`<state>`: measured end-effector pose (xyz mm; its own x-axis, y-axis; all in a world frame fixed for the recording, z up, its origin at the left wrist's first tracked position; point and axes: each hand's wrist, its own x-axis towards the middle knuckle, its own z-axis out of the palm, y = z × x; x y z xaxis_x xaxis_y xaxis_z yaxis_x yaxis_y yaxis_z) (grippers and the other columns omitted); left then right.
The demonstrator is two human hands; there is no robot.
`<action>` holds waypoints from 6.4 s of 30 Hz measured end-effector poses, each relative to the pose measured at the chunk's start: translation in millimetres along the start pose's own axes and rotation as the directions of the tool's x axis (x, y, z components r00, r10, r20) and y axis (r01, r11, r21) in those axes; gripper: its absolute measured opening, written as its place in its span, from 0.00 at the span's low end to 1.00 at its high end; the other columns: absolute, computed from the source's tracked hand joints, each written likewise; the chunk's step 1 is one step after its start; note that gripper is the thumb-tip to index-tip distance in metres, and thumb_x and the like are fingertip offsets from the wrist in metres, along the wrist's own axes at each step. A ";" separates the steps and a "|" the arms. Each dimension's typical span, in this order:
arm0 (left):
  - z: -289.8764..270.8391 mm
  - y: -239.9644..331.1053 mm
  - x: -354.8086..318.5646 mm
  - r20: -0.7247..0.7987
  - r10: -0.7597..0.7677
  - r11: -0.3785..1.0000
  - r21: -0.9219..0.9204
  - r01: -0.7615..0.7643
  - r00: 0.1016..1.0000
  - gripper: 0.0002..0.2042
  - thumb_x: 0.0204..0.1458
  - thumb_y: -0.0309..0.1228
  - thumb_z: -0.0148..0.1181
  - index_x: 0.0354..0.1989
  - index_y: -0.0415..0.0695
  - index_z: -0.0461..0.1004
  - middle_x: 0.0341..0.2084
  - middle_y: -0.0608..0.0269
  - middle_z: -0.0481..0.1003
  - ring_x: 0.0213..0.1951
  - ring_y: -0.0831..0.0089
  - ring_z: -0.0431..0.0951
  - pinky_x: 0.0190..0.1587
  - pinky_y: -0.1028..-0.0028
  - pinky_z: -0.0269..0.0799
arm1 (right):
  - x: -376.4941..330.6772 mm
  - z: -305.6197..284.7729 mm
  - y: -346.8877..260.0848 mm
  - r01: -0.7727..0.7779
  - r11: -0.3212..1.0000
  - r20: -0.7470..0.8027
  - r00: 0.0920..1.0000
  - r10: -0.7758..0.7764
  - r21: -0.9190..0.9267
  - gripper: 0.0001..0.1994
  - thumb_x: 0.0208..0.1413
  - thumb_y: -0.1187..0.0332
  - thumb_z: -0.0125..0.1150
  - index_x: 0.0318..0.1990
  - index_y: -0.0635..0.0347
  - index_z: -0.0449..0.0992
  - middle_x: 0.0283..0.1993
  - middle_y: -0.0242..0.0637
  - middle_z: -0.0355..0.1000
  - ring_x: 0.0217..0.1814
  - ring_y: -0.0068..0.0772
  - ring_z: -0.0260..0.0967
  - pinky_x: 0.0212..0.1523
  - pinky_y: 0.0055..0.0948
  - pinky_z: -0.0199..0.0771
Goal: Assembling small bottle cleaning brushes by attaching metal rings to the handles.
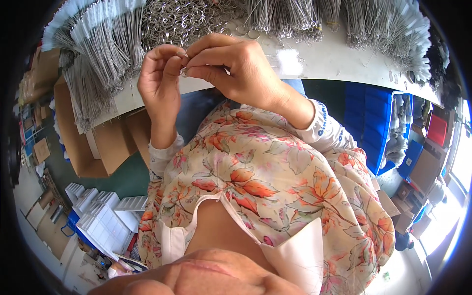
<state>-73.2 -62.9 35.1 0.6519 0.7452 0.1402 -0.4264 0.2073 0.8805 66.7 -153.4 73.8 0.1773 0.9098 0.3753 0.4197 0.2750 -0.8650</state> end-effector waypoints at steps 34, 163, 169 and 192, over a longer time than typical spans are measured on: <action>-7.2 58.2 -8.1 0.185 -0.105 0.850 0.527 -0.008 0.977 0.12 0.47 0.18 0.58 0.43 0.33 0.73 0.37 0.57 0.75 0.37 0.75 0.77 0.41 0.78 0.75 | 4.4 0.1 3.9 0.577 0.704 0.360 0.815 -0.455 -0.415 0.09 0.32 0.73 0.63 0.27 0.59 0.78 0.34 0.26 0.70 0.26 0.22 0.66 0.21 0.24 0.66; -90.2 64.8 27.2 -0.434 0.089 0.908 0.406 0.106 0.896 0.16 0.59 0.37 0.49 0.44 0.35 0.69 0.22 0.70 0.64 0.16 0.88 0.54 0.15 0.88 0.46 | -104.6 -473.8 137.3 -0.807 0.577 -0.893 0.346 0.288 -0.126 0.13 0.37 0.62 0.68 0.28 0.61 0.79 0.17 0.30 0.68 0.18 0.25 0.63 0.20 0.29 0.64; -81.4 59.6 22.2 -0.473 0.072 0.968 0.247 0.053 0.878 0.14 0.58 0.37 0.49 0.42 0.36 0.69 0.23 0.69 0.63 0.20 0.84 0.57 0.19 0.85 0.52 | -54.9 -429.1 55.8 -0.558 0.666 -0.858 0.193 -0.475 -0.495 0.09 0.49 0.64 0.58 0.28 0.61 0.78 0.24 0.30 0.71 0.26 0.26 0.65 0.28 0.27 0.65; 54.1 -26.2 33.9 0.393 0.654 0.396 0.551 -0.735 0.647 0.14 0.39 0.19 0.65 0.37 0.38 0.73 0.39 0.57 0.69 0.38 0.64 0.72 0.36 0.74 0.70 | 8.9 -22.3 34.9 -0.131 0.160 0.042 0.884 0.466 0.978 0.12 0.61 0.62 0.47 0.42 0.60 0.71 0.36 0.35 0.73 0.39 0.26 0.70 0.39 0.25 0.72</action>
<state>-6.0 -77.3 41.3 0.3891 0.3687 0.8442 -0.3024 -0.8145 0.4951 102.8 -142.7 54.4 0.3150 0.9452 -0.0859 -0.8272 0.2290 -0.5132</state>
